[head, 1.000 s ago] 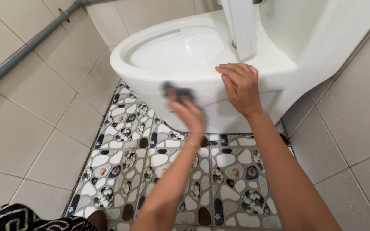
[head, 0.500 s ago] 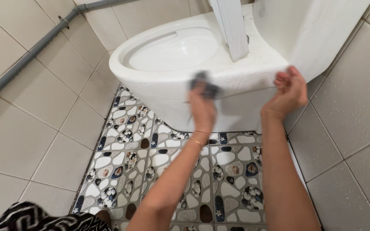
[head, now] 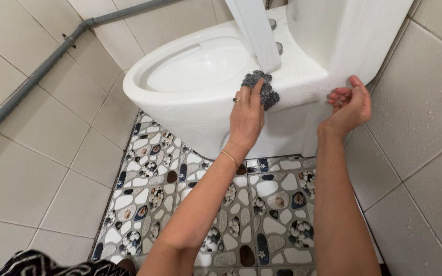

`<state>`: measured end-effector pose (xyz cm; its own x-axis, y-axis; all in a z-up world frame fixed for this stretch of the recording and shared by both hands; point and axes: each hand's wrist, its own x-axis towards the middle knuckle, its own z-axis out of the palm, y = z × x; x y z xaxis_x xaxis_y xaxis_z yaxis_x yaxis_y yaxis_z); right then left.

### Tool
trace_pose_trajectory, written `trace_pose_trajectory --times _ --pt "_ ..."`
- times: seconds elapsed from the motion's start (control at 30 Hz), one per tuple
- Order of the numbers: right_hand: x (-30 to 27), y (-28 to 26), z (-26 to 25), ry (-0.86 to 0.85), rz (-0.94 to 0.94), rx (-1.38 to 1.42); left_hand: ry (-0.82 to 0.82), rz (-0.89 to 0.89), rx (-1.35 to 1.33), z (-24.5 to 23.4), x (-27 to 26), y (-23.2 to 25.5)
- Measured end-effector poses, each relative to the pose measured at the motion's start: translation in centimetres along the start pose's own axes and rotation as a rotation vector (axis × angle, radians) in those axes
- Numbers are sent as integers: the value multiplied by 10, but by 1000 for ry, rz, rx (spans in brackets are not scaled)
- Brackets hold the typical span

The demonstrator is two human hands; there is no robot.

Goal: The person wipes the toilet seat, the top of the tank, and the exterior of the bowl using a scouring pad.

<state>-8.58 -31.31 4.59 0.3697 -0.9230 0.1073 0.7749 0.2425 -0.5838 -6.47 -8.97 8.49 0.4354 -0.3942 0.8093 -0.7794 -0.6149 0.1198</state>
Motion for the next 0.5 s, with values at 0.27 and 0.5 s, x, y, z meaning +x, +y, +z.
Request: trace_pose_trajectory --times 0.27,0.5 --pt "13 -11 -7 0 -24 58 21 -244 90 -77 -19 -78" --pt "7 -7 6 -50 -59 36 -198 385 116 21 -4 -18"
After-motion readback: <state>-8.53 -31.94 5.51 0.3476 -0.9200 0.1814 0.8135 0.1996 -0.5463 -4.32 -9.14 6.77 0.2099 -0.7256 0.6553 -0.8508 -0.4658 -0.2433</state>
